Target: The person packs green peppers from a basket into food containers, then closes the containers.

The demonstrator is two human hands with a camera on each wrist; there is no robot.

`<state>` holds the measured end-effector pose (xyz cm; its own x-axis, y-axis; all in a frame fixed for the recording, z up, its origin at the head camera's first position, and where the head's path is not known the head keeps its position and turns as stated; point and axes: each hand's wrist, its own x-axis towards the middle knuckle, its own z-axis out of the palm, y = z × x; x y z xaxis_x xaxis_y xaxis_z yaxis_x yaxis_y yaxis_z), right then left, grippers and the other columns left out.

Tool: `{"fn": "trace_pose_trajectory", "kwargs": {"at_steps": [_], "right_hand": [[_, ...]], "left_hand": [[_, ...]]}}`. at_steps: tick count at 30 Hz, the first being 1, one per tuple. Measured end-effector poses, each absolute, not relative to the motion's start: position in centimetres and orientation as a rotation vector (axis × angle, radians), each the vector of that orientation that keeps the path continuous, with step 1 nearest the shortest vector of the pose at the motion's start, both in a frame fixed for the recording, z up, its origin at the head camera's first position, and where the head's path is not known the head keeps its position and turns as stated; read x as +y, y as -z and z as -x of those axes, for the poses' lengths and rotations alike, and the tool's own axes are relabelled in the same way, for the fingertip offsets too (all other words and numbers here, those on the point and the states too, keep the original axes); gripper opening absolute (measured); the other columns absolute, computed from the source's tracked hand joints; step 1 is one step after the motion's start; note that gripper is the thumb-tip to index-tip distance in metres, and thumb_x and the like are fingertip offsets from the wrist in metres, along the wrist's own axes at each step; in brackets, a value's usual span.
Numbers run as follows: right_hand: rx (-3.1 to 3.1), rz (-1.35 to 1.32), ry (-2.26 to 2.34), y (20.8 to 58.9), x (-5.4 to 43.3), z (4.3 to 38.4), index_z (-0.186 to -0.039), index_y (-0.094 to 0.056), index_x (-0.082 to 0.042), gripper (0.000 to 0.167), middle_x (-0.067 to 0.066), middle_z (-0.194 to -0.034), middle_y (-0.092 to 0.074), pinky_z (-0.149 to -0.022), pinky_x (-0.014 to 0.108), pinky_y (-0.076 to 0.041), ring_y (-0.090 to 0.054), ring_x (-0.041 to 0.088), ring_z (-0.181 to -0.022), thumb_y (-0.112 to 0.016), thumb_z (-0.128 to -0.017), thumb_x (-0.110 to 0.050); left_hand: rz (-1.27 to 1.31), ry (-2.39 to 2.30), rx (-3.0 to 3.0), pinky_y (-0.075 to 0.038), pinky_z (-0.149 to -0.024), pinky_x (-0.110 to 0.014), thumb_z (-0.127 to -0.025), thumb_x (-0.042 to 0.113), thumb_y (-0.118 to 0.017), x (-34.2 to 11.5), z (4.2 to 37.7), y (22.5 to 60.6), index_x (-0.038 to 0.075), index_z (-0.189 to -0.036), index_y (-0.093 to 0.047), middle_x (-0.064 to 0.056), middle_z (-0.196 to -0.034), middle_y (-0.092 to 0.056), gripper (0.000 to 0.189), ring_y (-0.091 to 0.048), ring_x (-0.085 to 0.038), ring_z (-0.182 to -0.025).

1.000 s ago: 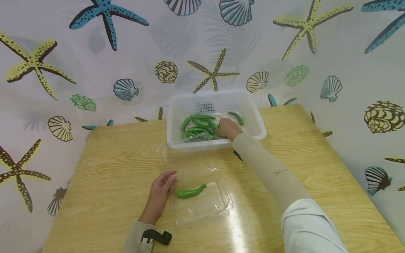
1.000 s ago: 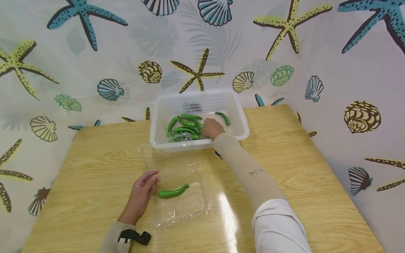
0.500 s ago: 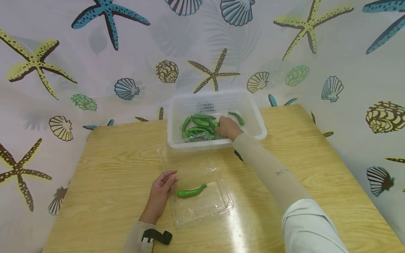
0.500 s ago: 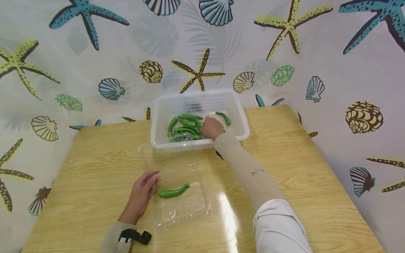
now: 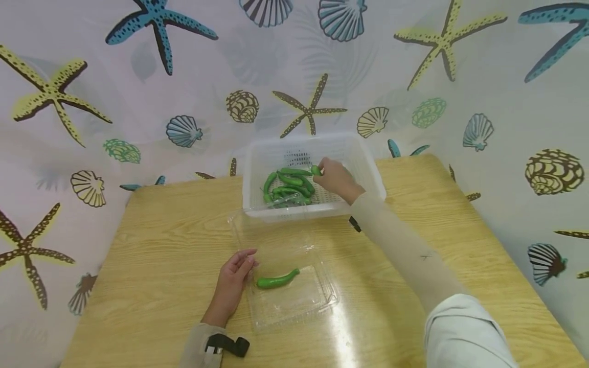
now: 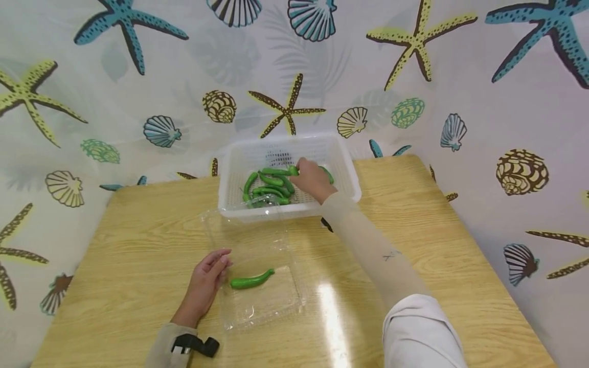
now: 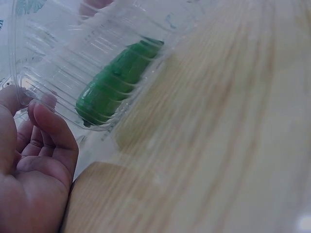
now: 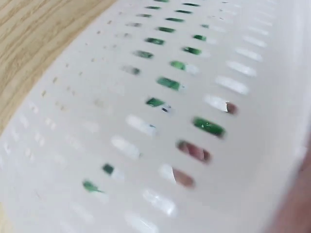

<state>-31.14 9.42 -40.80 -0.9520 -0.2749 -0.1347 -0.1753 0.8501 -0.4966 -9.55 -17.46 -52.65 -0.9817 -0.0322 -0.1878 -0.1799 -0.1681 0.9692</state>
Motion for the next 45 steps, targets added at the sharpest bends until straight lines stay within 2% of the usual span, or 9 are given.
{"fn": "trace_pose_trajectory", "kwargs": {"at_steps": [8,18,22,27,31,38,45], "right_hand": [[2.806,0.432,0.799,37.8,10.2,28.6,-0.116,-0.05,-0.006,0.034,0.009,-0.099,-0.06,-0.065,0.036,-0.048,-0.059,0.022,-0.08,-0.058,-0.09,-0.027],[2.839,0.665,0.724,35.5,9.1,23.9,-0.115,-0.053,-0.01,0.032,0.002,-0.097,-0.059,-0.068,0.033,-0.047,-0.057,0.016,-0.08,-0.059,-0.089,-0.029],[2.844,0.76,0.689,35.0,8.6,21.8,-0.115,-0.053,-0.011,0.032,0.0,-0.098,-0.058,-0.071,0.033,-0.046,-0.055,0.014,-0.084,-0.059,-0.089,-0.029],[2.864,0.897,0.653,35.2,7.5,18.9,-0.112,-0.055,-0.012,0.03,-0.002,-0.098,-0.057,-0.071,0.03,-0.047,-0.055,0.011,-0.087,-0.062,-0.088,-0.029],[2.86,1.023,0.617,35.5,6.7,16.8,-0.108,-0.057,-0.014,0.026,-0.005,-0.092,-0.058,-0.062,0.026,-0.046,-0.054,0.008,-0.079,-0.063,-0.087,-0.028],[2.817,1.258,0.588,36.4,6.2,14.4,-0.101,-0.058,-0.018,0.02,-0.009,-0.089,-0.059,-0.062,0.021,-0.045,-0.055,0.004,-0.079,-0.065,-0.084,-0.023],[2.701,1.302,0.431,38.0,5.8,12.5,-0.101,-0.058,-0.016,0.021,-0.01,-0.088,-0.054,-0.058,0.02,-0.043,-0.049,0.005,-0.074,-0.065,-0.082,-0.024]], "left_hand": [[0.238,-2.287,1.999,-0.046,-0.067,-0.019,-0.089,0.033,-0.062,-17.4,9.6,52.6,0.004,-0.122,-0.055,-0.021,-0.107,-0.056,0.044,-0.055,-0.017,-0.092],[0.245,-2.307,1.957,-0.045,-0.068,-0.019,-0.088,0.035,-0.063,-17.4,9.6,52.7,0.005,-0.121,-0.056,-0.022,-0.109,-0.056,0.045,-0.055,-0.016,-0.091],[0.22,-2.297,1.973,-0.044,-0.064,-0.019,-0.088,0.035,-0.063,-17.3,9.7,52.6,0.005,-0.121,-0.056,-0.021,-0.107,-0.056,0.044,-0.054,-0.015,-0.086],[0.206,-2.294,1.987,-0.042,-0.061,-0.019,-0.088,0.036,-0.063,-17.5,9.7,52.6,0.004,-0.121,-0.056,-0.02,-0.104,-0.057,0.046,-0.051,-0.014,-0.079],[0.206,-2.292,1.985,-0.043,-0.062,-0.019,-0.088,0.036,-0.062,-17.6,9.6,52.6,0.003,-0.122,-0.055,-0.02,-0.105,-0.057,0.047,-0.053,-0.015,-0.083],[0.213,-2.285,1.994,-0.044,-0.063,-0.018,-0.088,0.036,-0.062,-17.6,9.6,52.6,0.004,-0.121,-0.056,-0.021,-0.106,-0.057,0.046,-0.054,-0.017,-0.088],[0.226,-2.273,1.964,-0.042,-0.063,-0.018,-0.093,0.027,-0.058,-17.6,9.5,51.9,0.004,-0.122,-0.056,-0.021,-0.107,-0.056,0.037,-0.053,-0.016,-0.087]]}}
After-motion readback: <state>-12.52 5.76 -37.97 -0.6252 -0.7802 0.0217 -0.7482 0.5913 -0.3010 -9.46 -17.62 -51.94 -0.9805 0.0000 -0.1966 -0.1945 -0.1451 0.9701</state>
